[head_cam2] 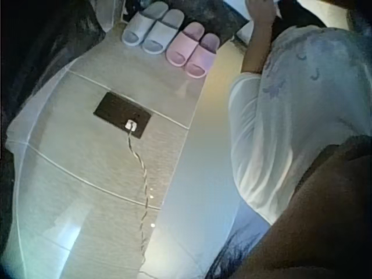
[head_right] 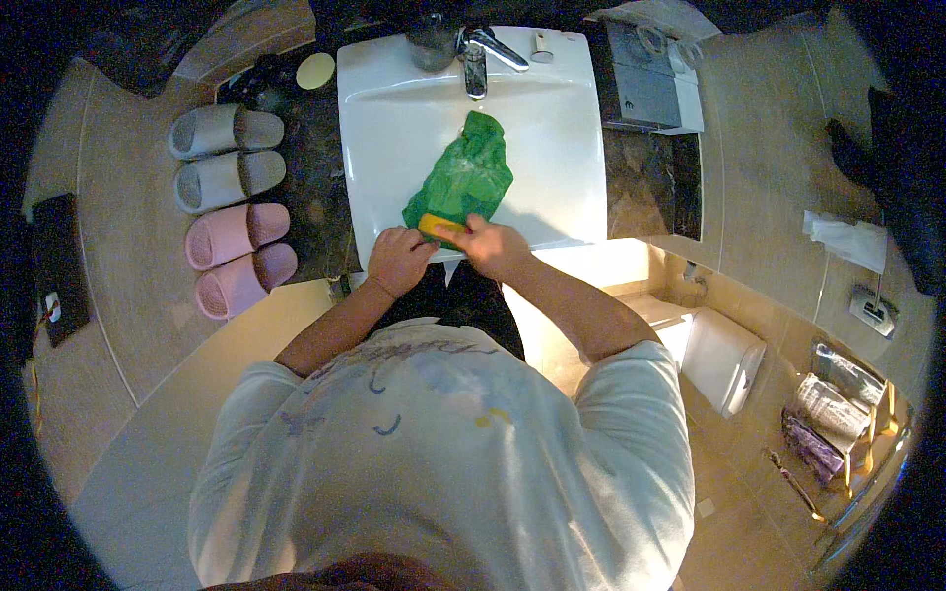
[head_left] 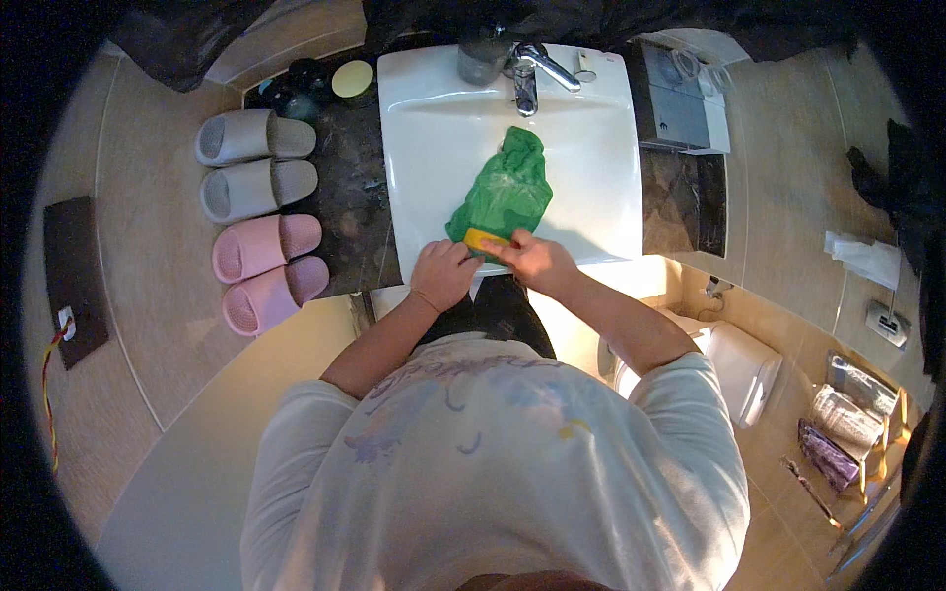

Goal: The person scrubs a pair of pink slippers with a brush and water at a bathroom sink, then rinses and wrings them. The person also scrubs a green cloth with the same brush and rinses it.

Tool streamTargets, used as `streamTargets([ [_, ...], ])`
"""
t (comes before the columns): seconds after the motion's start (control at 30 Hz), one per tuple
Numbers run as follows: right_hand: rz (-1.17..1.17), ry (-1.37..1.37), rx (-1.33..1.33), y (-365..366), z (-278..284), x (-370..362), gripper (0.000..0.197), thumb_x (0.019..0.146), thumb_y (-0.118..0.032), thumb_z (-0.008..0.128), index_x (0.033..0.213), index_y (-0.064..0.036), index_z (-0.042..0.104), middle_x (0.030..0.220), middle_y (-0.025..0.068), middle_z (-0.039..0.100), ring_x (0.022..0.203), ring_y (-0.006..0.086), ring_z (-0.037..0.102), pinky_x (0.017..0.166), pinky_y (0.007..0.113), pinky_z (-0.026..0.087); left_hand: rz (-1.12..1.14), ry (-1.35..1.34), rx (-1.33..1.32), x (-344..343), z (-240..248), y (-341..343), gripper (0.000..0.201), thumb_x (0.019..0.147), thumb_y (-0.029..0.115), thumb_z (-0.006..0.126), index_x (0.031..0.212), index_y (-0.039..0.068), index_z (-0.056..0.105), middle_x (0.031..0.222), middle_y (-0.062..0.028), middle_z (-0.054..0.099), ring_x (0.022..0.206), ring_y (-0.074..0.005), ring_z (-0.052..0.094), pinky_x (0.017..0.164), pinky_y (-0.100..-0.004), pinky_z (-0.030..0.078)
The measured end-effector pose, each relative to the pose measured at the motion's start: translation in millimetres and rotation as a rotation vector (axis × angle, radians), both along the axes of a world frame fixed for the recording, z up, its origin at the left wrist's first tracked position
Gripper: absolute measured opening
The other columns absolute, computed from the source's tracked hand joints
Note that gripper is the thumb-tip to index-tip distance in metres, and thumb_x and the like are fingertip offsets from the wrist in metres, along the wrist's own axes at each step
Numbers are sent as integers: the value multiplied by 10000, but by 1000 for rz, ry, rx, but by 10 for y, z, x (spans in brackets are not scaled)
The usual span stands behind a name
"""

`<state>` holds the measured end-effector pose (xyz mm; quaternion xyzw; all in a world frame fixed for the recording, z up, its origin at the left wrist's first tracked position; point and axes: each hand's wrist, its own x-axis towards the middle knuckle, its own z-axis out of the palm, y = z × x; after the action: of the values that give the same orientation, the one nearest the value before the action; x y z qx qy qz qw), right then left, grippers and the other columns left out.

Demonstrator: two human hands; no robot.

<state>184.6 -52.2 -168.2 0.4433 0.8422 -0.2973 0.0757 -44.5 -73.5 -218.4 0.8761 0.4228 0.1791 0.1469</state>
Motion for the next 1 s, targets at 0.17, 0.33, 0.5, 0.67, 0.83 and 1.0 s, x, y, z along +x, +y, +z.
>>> streamTargets([
  [0.17,-658,-282,-409,426,-225,324,448,1002,-490,342,1425,-382,447,1186,160,618,865,361,677,859,433,538,17,-67,5,28,47,16,74,787,175,669,843,202,709,790,12,543,800,-218,556,698,-400,443],
  [0.33,-15,-25,185,-265,38,137,520,930,-245,572,1424,-360,461,1018,165,615,773,291,695,609,396,584,26,-78,17,37,11,12,58,777,162,674,810,199,705,780,6,541,796,-232,558,686,-408,443],
  [0.5,-419,-381,-57,303,-171,568,398,1023,-325,380,1352,-139,504,1000,188,657,836,321,693,706,465,565,20,-62,-14,61,7,22,34,768,163,681,785,188,698,776,-9,534,800,-248,556,672,-420,439],
  [0.67,-121,-38,11,-115,-77,197,543,976,-212,398,1476,-418,350,1183,189,596,880,309,691,725,422,579,18,-60,-19,62,-39,30,64,734,138,658,755,185,696,775,-10,529,823,-248,553,679,-421,436],
  [0.83,-402,-373,24,203,-212,551,384,1010,-308,408,1381,-321,506,983,168,621,848,334,669,704,449,552,34,-33,-75,59,-28,76,83,719,120,629,705,174,690,761,-14,534,827,-251,552,747,-435,432],
  [1.0,-477,-275,-54,472,-90,782,419,989,-281,451,1404,-272,511,977,188,616,845,367,654,745,465,534,142,223,-208,272,327,421,113,760,131,618,683,128,700,752,-45,582,876,-275,591,804,-467,435],
])
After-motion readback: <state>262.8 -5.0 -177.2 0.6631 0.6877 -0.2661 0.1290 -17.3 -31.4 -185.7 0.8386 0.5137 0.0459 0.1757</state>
